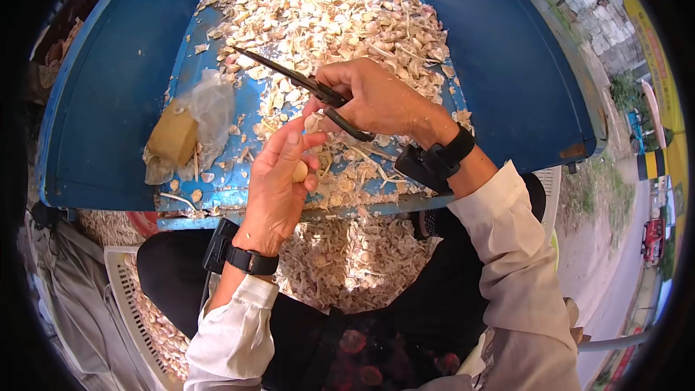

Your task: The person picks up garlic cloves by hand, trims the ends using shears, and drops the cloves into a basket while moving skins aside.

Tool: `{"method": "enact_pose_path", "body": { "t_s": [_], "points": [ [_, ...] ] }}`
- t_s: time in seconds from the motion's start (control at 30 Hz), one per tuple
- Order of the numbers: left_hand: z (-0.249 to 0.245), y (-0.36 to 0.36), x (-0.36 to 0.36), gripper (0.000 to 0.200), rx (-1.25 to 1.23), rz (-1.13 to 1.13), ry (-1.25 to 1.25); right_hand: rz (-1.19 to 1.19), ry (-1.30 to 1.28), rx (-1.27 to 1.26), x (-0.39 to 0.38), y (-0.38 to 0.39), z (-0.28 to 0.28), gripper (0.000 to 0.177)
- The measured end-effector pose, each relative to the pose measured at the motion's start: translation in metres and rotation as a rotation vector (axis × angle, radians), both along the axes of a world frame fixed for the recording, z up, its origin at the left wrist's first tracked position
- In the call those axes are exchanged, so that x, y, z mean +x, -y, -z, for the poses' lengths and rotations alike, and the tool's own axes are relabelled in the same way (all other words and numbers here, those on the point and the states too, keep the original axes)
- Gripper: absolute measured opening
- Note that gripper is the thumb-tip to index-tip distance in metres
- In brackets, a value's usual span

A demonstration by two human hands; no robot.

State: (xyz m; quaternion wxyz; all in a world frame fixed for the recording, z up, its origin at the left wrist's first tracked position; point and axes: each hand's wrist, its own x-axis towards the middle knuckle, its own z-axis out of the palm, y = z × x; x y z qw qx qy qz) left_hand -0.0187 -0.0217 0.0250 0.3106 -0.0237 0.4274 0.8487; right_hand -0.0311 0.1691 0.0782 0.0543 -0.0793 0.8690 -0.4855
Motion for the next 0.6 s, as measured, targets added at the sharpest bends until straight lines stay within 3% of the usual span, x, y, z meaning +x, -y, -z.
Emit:
{"method": "enact_pose_path", "body": {
  "t_s": [0.1,0.17,0.3,0.6],
  "points": [
    [0.009,0.004,0.002,0.031,0.061,0.051,-0.039,-0.055,-0.073,0.000,0.013,0.010,-0.003,0.027],
    [0.012,0.008,0.004,0.030,0.092,0.012,-0.029,0.166,-0.215,0.226,0.026,0.016,-0.012,0.039],
    [0.004,0.012,0.006,0.030,0.152,-0.073,-0.004,0.126,-0.097,0.439,0.063,0.004,-0.020,0.054],
    [0.007,0.009,0.011,0.036,0.002,-0.174,-0.160,0.114,-0.116,0.658,0.082,0.009,-0.006,0.059]
  ]
}}
